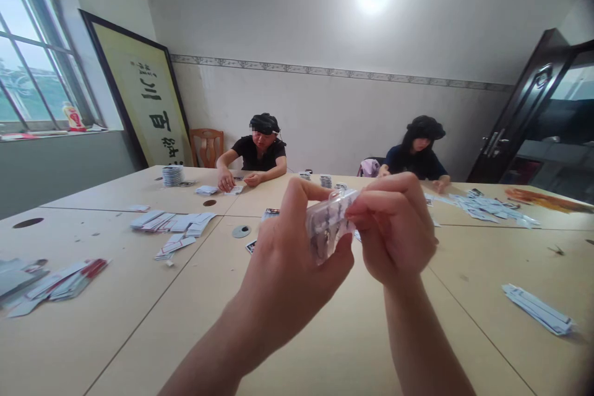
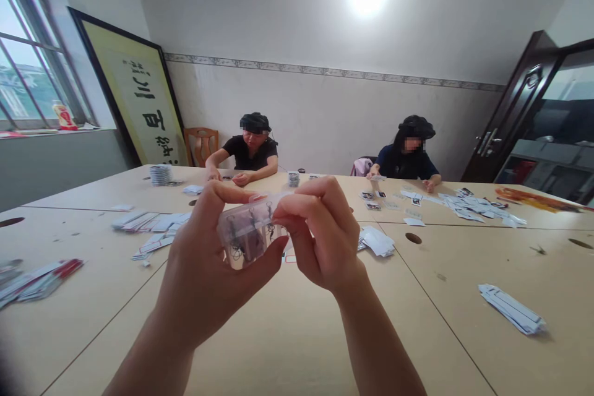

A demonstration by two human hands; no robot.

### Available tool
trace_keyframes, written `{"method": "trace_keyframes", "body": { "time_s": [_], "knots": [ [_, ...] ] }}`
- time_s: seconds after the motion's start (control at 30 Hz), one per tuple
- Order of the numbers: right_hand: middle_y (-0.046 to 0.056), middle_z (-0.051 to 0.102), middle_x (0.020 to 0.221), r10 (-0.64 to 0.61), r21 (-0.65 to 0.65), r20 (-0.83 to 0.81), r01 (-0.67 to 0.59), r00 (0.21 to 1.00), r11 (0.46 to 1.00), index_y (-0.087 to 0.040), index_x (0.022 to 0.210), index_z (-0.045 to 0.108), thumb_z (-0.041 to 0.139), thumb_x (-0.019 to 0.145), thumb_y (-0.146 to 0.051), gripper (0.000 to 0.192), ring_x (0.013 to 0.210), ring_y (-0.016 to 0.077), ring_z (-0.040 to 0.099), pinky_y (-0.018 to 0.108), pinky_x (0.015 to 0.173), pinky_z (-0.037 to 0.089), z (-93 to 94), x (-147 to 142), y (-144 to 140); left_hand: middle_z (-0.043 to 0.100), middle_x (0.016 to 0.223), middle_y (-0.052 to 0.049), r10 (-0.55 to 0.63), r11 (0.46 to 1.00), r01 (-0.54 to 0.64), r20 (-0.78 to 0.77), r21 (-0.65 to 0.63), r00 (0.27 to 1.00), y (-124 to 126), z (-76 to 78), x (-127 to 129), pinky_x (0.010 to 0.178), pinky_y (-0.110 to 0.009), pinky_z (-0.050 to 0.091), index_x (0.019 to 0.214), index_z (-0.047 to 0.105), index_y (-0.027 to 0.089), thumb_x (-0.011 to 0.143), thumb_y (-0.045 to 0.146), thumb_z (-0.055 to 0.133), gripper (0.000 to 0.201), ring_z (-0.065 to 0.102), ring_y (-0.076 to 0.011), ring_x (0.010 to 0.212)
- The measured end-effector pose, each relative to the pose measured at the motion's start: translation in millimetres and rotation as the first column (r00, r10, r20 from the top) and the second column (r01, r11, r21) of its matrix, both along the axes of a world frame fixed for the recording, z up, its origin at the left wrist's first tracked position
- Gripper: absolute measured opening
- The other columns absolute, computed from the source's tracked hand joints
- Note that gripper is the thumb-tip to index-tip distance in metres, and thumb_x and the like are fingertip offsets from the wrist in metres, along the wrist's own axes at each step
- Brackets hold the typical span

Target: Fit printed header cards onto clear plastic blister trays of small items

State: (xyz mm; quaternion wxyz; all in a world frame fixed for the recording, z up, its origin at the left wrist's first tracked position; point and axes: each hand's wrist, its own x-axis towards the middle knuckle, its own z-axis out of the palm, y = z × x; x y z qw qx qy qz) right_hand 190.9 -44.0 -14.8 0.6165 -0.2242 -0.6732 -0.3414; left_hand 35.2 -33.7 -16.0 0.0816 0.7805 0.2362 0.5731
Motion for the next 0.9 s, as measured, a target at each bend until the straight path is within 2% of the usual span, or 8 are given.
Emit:
{"method": "trace_keyframes", "body": {
  "time_s": [0.2,0.4,0.6,0.7,0.83,0.9],
  "knots": [
    [0.001,0.052,0.080,0.030,-0.052,-0.009,-0.030,1.000,0.998,-0.021,0.088,0.058,0.054,0.093,-0.010,0.013,0.070,0.0151,0.052,0.032,0.064,0.045,-2.4,0.8,1.4,0.066,0.103,-0.001,-0.020,0.999,0.020,-0.004,-0.029,1.000,0.2,0.1,-0.6,0.045,-0.021,0.041,0.102,0.046,0.027,0.076,0.015,0.069,0.037,0.055,-0.0080,0.050],
    [0.001,0.052,0.081,0.095,-0.044,-0.026,-0.096,0.995,0.994,-0.020,0.090,0.060,0.056,0.088,-0.005,0.016,0.071,0.0146,0.052,0.030,0.061,0.043,-3.4,1.4,1.6,0.065,0.094,0.001,-0.030,0.999,0.030,0.010,-0.033,1.000,0.5,-0.3,-1.6,0.047,-0.023,0.042,0.104,0.047,0.028,0.076,0.017,0.071,0.038,0.055,-0.0096,0.049],
    [0.001,0.055,0.082,0.164,-0.047,-0.042,-0.166,0.986,0.985,-0.021,0.095,0.062,0.061,0.090,-0.009,0.014,0.074,0.0162,0.054,0.031,0.061,0.045,-4.4,2.1,2.6,0.065,0.103,-0.002,-0.042,0.999,0.043,0.010,-0.031,0.999,0.4,0.7,-2.4,0.045,-0.021,0.041,0.104,0.047,0.028,0.076,0.018,0.072,0.039,0.056,-0.0086,0.050],
    [0.002,0.055,0.084,0.153,-0.064,-0.030,-0.154,0.988,0.986,-0.022,0.097,0.063,0.063,0.091,-0.011,0.013,0.073,0.0159,0.054,0.030,0.058,0.045,-4.0,1.6,2.2,0.065,0.097,-0.001,-0.045,0.999,0.046,0.005,-0.029,0.999,-0.2,1.3,-2.1,0.043,-0.019,0.040,0.104,0.047,0.027,0.076,0.016,0.071,0.039,0.053,-0.0074,0.048],
    [0.001,0.053,0.081,0.056,-0.076,0.003,-0.056,0.998,0.996,-0.022,0.091,0.061,0.058,0.093,-0.011,0.011,0.070,0.0151,0.052,0.030,0.059,0.044,-2.5,1.3,1.0,0.059,0.076,0.005,-0.025,1.000,0.025,-0.010,-0.016,1.000,0.2,1.8,-1.9,0.042,-0.016,0.041,0.101,0.047,0.027,0.073,0.013,0.071,0.040,0.053,-0.0082,0.049],
    [0.001,0.053,0.080,0.032,-0.080,0.005,-0.032,0.999,0.996,-0.022,0.089,0.059,0.056,0.094,-0.011,0.012,0.070,0.0152,0.051,0.031,0.061,0.044,-2.2,1.6,1.0,0.058,0.074,0.006,-0.022,1.000,0.021,-0.012,-0.009,1.000,1.1,1.8,-1.6,0.043,-0.015,0.042,0.100,0.047,0.027,0.072,0.013,0.072,0.040,0.053,-0.0082,0.050]
  ]
}}
